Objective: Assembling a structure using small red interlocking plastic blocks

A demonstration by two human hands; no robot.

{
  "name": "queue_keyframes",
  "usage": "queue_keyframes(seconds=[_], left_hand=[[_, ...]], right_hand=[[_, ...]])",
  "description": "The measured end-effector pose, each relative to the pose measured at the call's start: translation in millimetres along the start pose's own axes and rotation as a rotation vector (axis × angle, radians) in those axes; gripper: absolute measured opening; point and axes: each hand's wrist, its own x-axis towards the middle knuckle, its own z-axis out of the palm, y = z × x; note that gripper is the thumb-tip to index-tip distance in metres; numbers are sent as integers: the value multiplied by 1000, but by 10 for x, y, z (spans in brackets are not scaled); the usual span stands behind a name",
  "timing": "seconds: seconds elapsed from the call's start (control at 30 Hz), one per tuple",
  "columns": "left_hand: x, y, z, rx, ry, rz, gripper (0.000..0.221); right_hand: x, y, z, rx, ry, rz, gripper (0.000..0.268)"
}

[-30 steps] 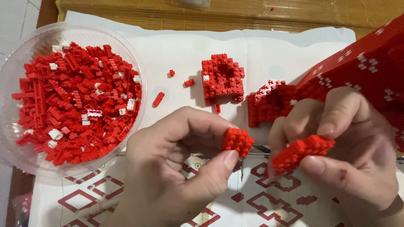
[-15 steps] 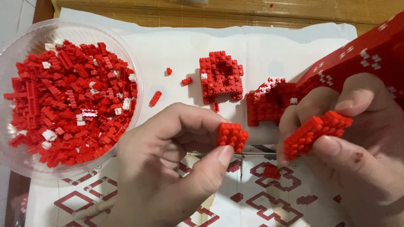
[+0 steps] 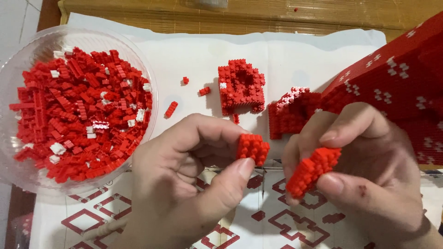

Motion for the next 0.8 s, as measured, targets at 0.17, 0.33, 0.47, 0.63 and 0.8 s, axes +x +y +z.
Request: queue_keyframes(seconds=[0.17,0.33,0.47,0.63,0.8], left_hand=[[-1,15,-13,-51,-17,-6,23],[1,1,-5,-36,-9,-20,23],[9,10,-5,-34,-13,15,20],[0,11,11,-38,11,-23,20],[-17,-55,9,-78,9,17,18]], right_hand=[[-64,-50,-13,50,68,100,27],[-61,-62,-43,43,53,119,29],[1,6,-135,213,-87,108,25],[-3,185,-247,608,-312,132,27],[-46,151,-94,713,-318,87,16]])
